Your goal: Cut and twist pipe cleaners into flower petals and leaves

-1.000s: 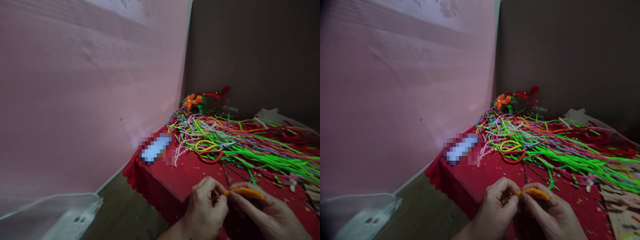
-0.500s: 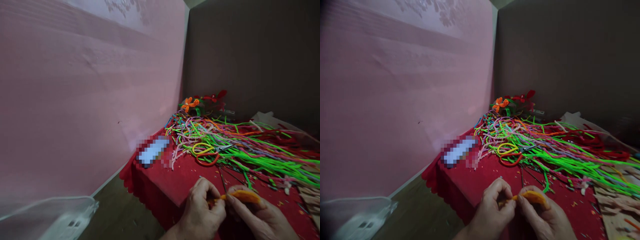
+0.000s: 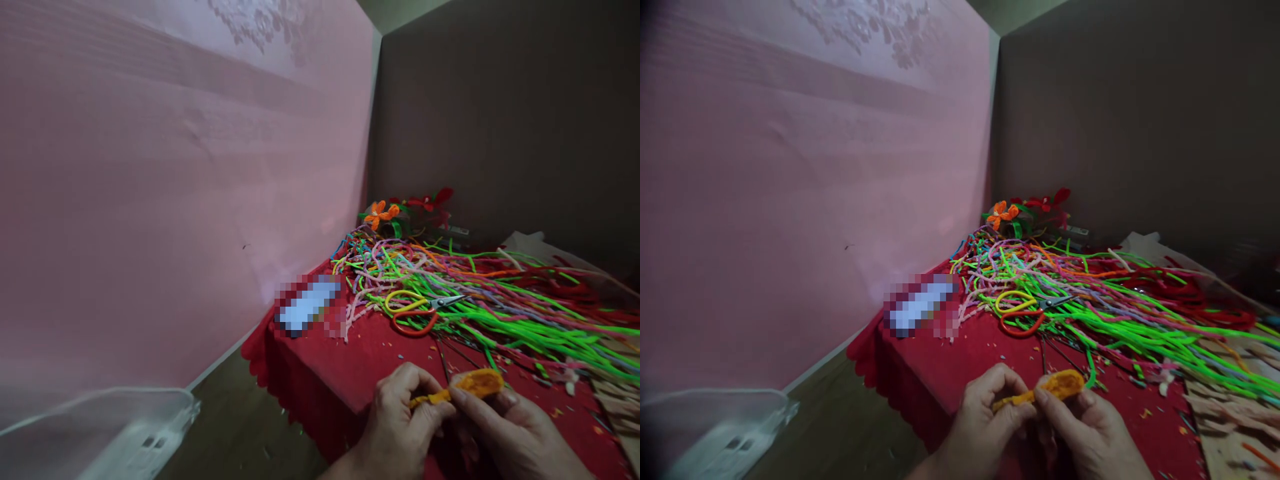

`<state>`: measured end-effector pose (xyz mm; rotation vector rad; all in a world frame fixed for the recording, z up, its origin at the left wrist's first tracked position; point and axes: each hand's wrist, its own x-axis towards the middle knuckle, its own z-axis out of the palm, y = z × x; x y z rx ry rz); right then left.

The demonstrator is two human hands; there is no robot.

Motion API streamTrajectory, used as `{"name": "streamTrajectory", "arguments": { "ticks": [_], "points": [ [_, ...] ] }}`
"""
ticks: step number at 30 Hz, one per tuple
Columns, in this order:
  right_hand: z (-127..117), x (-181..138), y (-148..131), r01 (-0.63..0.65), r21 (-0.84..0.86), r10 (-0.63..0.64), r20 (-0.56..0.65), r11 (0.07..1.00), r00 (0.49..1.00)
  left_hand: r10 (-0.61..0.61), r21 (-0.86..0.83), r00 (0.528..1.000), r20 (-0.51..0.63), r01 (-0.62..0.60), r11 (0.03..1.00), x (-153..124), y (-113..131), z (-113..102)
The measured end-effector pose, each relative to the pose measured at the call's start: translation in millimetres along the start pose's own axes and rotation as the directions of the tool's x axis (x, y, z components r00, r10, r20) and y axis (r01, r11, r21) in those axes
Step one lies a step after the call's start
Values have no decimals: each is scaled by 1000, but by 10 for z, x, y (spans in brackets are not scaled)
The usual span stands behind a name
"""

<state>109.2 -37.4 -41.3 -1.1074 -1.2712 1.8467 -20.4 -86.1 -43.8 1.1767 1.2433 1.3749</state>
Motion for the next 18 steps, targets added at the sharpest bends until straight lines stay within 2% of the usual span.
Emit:
{"name": "streamTrajectory", "arguments": {
  "ticks": [2, 6, 11, 14, 18],
  "points": [
    [10, -4, 1, 10, 21, -10, 1, 1000, 1000, -23, -37, 1000, 12, 23, 999, 4, -5, 6],
    [30, -21, 23, 83, 47, -83, -10, 995, 997, -10, -3, 1000, -6, 10, 1000, 7, -41, 5],
    [-1, -19, 27, 217, -106, -220, -25, 970, 975, 12, 72, 1000, -16, -11, 997, -10, -46, -4],
    [-38, -11, 14, 230, -123, -238, -57, 965, 969, 56, 182, 998, 2, -55, 982, -21, -31, 2],
    [-59, -15, -22, 219, -117, -229, -83, 969, 970, 37, 253, 999, 0, -35, 967, -23, -47, 11]
  ]
}}
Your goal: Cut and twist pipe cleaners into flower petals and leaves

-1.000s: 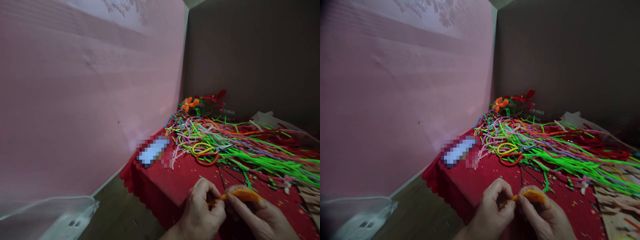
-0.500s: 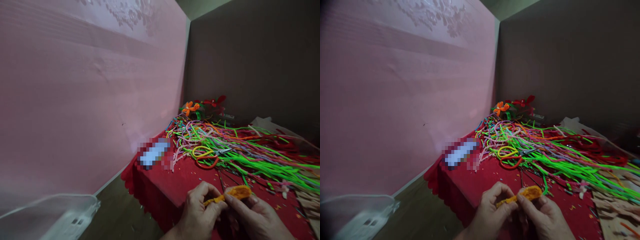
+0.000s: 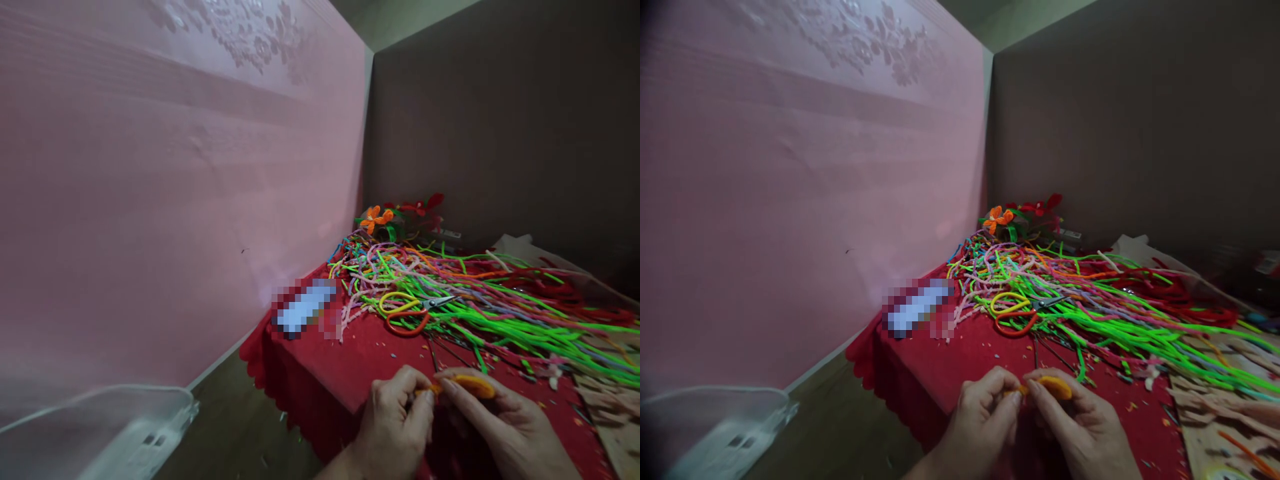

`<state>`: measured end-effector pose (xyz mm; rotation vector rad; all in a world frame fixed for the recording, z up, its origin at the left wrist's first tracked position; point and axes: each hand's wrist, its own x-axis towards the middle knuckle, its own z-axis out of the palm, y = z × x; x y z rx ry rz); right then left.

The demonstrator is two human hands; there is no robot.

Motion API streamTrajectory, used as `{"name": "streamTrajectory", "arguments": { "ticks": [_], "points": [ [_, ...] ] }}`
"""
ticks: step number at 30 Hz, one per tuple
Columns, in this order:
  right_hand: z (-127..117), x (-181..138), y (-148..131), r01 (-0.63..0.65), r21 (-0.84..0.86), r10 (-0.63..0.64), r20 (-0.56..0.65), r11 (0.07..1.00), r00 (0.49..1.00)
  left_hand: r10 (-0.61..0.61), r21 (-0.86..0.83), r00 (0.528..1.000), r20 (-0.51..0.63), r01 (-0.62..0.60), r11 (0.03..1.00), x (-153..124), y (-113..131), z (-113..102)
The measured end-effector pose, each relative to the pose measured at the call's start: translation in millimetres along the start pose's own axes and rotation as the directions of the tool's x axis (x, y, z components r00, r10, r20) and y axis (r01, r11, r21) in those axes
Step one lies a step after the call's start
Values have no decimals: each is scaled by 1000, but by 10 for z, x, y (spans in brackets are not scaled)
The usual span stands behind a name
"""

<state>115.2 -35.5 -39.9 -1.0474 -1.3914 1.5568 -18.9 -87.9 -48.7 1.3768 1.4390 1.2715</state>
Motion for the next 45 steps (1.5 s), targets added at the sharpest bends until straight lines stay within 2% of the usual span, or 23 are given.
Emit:
{"name": "streamTrajectory", "arguments": {
  "ticks": [5, 9, 12, 18, 29, 34, 39, 45],
  "points": [
    [10, -10, -43, 57, -47, -61, -77, 997, 995, 19, 52, 1000, -16, -18, 999, -2, 17, -3],
    [29, -9, -60, 96, -31, -98, -72, 995, 993, 46, 80, 999, -23, -44, 996, -7, 92, -16],
    [43, 0, -82, 71, 1, -71, -54, 997, 996, 86, 78, 996, -16, -85, 993, 6, 132, -27],
    [21, 14, -123, 5, 36, -2, -87, 999, 996, 191, 159, 975, -112, -172, 972, 38, 118, -27],
    [15, 28, -157, 127, -3, -127, -14, 992, 992, 141, 112, 982, -126, -127, 986, 28, 90, -8],
    [14, 59, -133, 109, -14, -109, -18, 994, 994, 143, 92, 982, -123, -133, 987, 6, 77, -5],
    [18, 67, -100, 119, -68, -115, 63, 991, 991, 147, 81, 981, -130, -137, 987, 11, 91, -15],
    [54, 48, -112, 108, -18, -107, 40, 994, 993, 183, 128, 974, -134, -166, 978, 1, 104, 28]
  ]
}}
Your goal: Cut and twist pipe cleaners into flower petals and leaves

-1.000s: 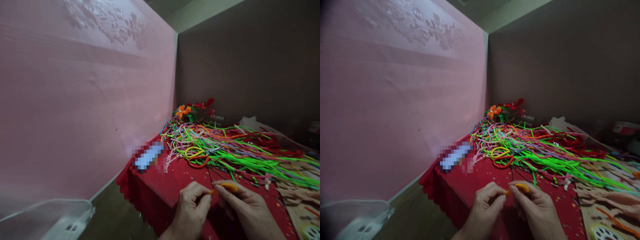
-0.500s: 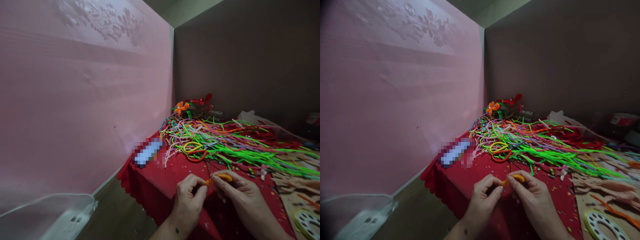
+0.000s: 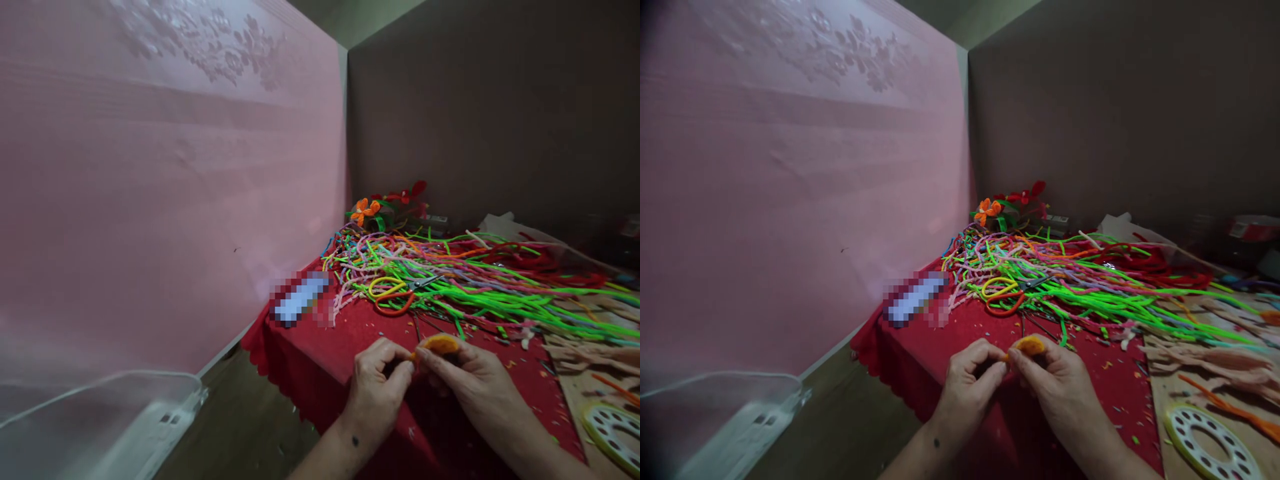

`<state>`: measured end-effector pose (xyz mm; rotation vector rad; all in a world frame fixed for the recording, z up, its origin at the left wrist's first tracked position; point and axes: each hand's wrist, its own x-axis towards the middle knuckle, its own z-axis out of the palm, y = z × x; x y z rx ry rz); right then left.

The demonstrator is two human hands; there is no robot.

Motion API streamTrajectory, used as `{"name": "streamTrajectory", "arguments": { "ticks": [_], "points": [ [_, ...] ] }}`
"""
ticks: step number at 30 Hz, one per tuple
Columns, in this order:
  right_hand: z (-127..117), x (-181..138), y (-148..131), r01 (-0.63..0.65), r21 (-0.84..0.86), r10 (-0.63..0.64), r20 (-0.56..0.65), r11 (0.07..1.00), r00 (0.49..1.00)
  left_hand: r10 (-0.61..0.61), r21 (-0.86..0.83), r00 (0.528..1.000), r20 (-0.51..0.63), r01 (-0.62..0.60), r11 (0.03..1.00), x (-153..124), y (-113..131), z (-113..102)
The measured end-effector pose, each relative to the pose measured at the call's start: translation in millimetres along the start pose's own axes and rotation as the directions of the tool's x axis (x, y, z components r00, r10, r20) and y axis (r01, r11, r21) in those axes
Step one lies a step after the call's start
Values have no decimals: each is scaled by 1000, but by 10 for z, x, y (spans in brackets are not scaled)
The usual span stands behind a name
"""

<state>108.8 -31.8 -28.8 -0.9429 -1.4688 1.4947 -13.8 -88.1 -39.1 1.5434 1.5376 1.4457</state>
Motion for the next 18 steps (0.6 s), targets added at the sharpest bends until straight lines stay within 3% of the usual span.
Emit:
{"name": "streamTrajectory", "arguments": {
  "ticks": [4, 7, 8, 10, 11, 12, 13, 15, 16, 18],
  "points": [
    [-14, 10, 3, -19, 27, 19, 22, 999, 1000, 9, -72, 1000, 17, -8, 997, -9, 6, -24],
    [-31, 25, 12, -47, 70, 49, -30, 996, 998, -169, -381, 973, -154, 99, 919, 95, -63, -207],
    [-34, 29, 17, -55, 89, 58, -37, 995, 998, -247, -509, 928, -277, 77, 857, 151, -91, -285],
    [-33, 40, 30, -56, 112, 59, -26, 992, 998, -312, -634, 815, -489, -86, 769, 263, -120, -402],
    [-30, 45, 34, -49, 113, 51, -15, 992, 999, -319, -643, 769, -554, -152, 750, 305, -109, -420],
    [-27, 51, 33, -36, 110, 37, -10, 993, 999, -311, -628, 752, -581, -171, 759, 330, -78, -405],
    [-25, 56, 26, -18, 111, 19, -12, 994, 1000, -275, -602, 806, -524, -122, 789, 336, -31, -357],
    [-28, 55, -12, 18, 121, -14, -31, 992, 999, -195, -483, 959, -204, 75, 872, 297, 95, -197],
    [-36, 46, -42, 33, 140, -26, -51, 990, 998, -178, -417, 984, -25, 151, 896, 262, 162, -111],
    [-66, 13, -114, 62, 127, -56, -45, 990, 997, -191, -305, 972, 136, 224, 926, 195, 271, 21]
  ]
}}
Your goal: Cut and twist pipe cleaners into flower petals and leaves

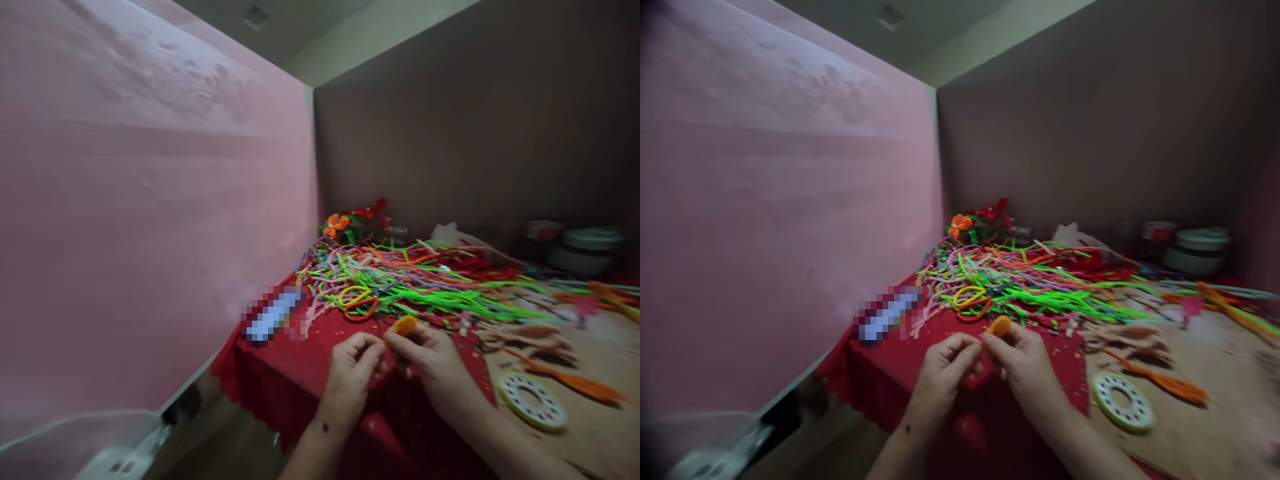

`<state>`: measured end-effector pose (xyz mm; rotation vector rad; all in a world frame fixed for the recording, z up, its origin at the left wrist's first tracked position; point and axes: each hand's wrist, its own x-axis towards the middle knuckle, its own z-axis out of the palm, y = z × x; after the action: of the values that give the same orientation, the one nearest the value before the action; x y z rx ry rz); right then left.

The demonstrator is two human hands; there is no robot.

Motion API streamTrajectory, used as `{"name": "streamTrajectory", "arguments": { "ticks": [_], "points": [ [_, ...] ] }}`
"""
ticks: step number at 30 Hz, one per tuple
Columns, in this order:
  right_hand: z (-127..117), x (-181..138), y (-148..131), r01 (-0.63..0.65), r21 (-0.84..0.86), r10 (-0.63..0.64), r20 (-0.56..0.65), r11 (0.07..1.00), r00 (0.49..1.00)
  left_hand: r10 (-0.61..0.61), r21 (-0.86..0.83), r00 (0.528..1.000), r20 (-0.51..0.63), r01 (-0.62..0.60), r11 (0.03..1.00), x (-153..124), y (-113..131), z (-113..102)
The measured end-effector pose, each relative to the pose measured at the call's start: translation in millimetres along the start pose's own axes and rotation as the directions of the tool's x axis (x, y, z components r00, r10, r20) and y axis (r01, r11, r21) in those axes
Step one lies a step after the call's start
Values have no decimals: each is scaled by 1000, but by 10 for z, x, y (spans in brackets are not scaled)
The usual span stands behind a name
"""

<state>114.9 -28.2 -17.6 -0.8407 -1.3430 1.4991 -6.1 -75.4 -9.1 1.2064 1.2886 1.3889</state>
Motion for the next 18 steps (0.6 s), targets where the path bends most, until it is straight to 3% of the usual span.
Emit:
{"name": "streamTrajectory", "arguments": {
  "ticks": [2, 6, 11, 18],
  "points": [
    [-41, -39, -78, 71, -15, -71, -2, 997, 997, 0, 73, 1000, 11, -1, 997, -22, 29, 80],
    [-163, -134, -183, 222, -69, -227, -90, 973, 970, 32, 208, 985, 169, -67, 976, 62, 56, 166],
    [-350, -304, -262, 134, 93, -110, -227, 987, 967, 176, 439, 926, 335, -319, 840, 63, 185, 383],
    [-662, -431, -330, 176, 141, -123, -322, 974, 939, 131, 559, 887, 443, -388, 733, 145, 351, 573]
  ]
}}
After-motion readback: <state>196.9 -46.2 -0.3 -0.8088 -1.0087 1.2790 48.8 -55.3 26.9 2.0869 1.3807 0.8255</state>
